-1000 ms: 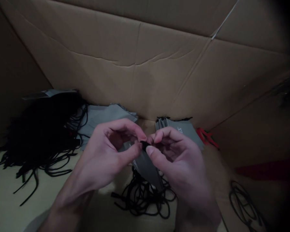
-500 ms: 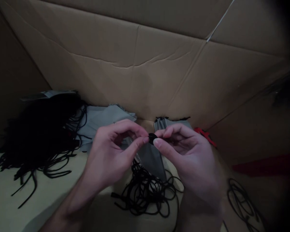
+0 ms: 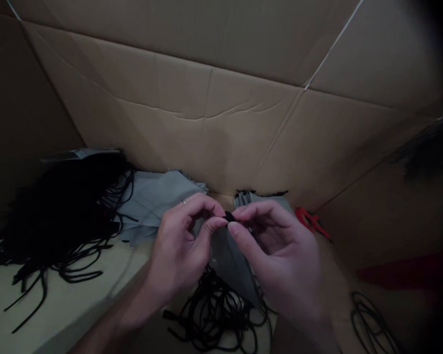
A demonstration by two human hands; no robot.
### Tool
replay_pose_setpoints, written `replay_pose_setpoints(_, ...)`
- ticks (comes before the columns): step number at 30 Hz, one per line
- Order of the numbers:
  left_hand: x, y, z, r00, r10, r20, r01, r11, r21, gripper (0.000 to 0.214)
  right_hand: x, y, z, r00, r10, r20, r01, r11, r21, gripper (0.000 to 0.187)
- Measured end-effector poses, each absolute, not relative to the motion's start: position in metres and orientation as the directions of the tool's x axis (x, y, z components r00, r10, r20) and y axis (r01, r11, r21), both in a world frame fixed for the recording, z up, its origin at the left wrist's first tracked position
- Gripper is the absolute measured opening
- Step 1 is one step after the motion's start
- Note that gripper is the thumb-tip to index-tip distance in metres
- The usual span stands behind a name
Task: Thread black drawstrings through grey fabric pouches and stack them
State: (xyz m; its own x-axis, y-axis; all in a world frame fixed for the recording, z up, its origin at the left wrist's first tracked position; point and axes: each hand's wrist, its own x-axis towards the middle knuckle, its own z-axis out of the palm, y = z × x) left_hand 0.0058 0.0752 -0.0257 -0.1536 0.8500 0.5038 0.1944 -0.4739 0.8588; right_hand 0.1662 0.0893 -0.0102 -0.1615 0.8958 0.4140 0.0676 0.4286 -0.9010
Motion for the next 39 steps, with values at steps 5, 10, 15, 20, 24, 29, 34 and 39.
replay_pose_setpoints(5, 0.003, 0.077, -0.028, -0.101, 0.907, 0.41, 0.084, -0.403, 0.911, 0.013, 0.161, 0.087, -0.012, -0.172, 0.868, 0.466, 0.172, 0.493, -0.853, 0.012)
replay_pose_setpoints(10, -0.001, 0.079, -0.024, -0.063, 0.932, 0.357, 0.058, -0.354, 0.934, 0.014, 0.162, 0.09, -0.016, -0.163, 0.866, 0.472, 0.183, 0.497, -0.848, 0.012)
replay_pose_setpoints(15, 0.0, 0.078, -0.022, -0.1, 0.923, 0.372, 0.051, -0.368, 0.928, 0.007, 0.163, 0.091, -0.017, -0.148, 0.858, 0.493, 0.209, 0.514, -0.832, 0.011)
replay_pose_setpoints(20, -0.001, 0.078, -0.023, -0.134, 0.898, 0.419, 0.101, -0.408, 0.907, 0.01, 0.166, 0.093, -0.016, -0.224, 0.841, 0.493, 0.232, 0.537, -0.811, 0.013)
replay_pose_setpoints(24, -0.004, 0.081, -0.025, -0.181, 0.882, 0.435, 0.085, -0.427, 0.9, 0.013, 0.17, 0.095, -0.014, -0.331, 0.839, 0.433, 0.383, 0.539, -0.75, 0.008)
replay_pose_setpoints(29, -0.009, 0.084, -0.027, -0.174, 0.884, 0.434, 0.03, -0.436, 0.9, 0.016, 0.169, 0.095, -0.01, -0.384, 0.82, 0.424, 0.488, 0.571, -0.661, 0.005)
replay_pose_setpoints(34, -0.016, 0.085, -0.028, -0.204, 0.877, 0.435, 0.036, -0.438, 0.898, 0.018, 0.168, 0.095, -0.007, -0.402, 0.815, 0.416, 0.499, 0.577, -0.646, 0.011)
replay_pose_setpoints(39, -0.019, 0.085, -0.025, -0.242, 0.861, 0.447, 0.028, -0.455, 0.89, 0.019, 0.172, 0.094, -0.007, -0.43, 0.795, 0.427, 0.476, 0.602, -0.641, 0.013)
